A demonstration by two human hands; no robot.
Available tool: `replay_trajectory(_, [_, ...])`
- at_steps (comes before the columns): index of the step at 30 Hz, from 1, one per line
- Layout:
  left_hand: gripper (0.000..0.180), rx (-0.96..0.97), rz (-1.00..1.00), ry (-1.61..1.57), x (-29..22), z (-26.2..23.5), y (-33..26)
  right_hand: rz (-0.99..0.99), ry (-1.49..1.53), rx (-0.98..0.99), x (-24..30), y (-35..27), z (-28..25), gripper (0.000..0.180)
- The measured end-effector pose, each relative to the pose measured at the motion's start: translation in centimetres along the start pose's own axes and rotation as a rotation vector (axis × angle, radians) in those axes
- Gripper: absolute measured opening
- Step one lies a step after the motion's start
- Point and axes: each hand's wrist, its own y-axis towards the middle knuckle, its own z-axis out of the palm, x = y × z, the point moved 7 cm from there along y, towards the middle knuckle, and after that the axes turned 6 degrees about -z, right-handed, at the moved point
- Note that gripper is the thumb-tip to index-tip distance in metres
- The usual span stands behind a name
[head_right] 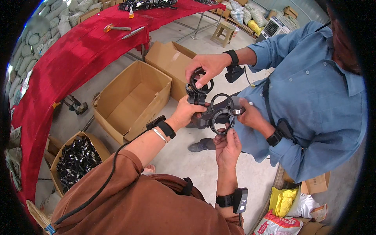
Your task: The person is assembling circular components by fitting a metal ring into a black bracket and tapping it with a rubber mallet.
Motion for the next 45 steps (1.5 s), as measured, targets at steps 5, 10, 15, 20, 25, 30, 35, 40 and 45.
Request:
replay_trajectory(5, [0.037, -0.005, 0.014, 0.002, -0.2, 0.0, -0.4, 0.004, -0.001, 0.001, 0.0, -0.2, 0.2, 0.023])
replay_trajectory(10, [0.035, 0.006, 0.005, 0.007, 0.0, -0.2, -0.2, -0.002, -0.002, 0.009, -0.1, -0.3, 0.4, 0.023])
replay_trajectory(15, [0.035, -0.001, -0.003, -0.002, 0.0, -0.6, -0.2, 0.013, -0.006, -0.003, -0.4, -0.1, 0.4, 0.024])
replay_trajectory(20, [0.035, 0.006, 0.015, -0.017, -0.3, 0.0, 0.0, -0.008, 0.004, 0.007, -0.1, -0.1, 0.3, 0.025])
replay_trajectory(25, [0.033, 0.024, 0.003, -0.016, -0.1, -0.2, 0.0, -0.010, -0.001, 0.009, -0.3, -0.2, 0.2, 0.025])
replay_trajectory(30, [0.031, 0.001, 0.012, 0.014, 0.3, -0.4, -0.4, -0.014, -0.003, -0.026, -0.4, -0.7, 0.0, 0.024])
replay_trajectory(35, [0.033, -0.014, 0.074, 0.022, 0.0, -0.3, -0.6, -0.019, 0.007, -0.015, -0.1, -0.7, 0.4, 0.022])
replay_trajectory(40, [0.034, -0.052, 0.037, 0.044, 0.1, -0.5, -0.5, -0.050, -0.047, -0.041, 1.0, -0.2, 0.1, 0.021])
replay_trajectory(45, [0.032, -0.066, 0.070, 0.117, -0.2, 0.8, -2.3, -0.040, -0.076, -0.067, 2.0, 0.2, 0.3, 0.019])
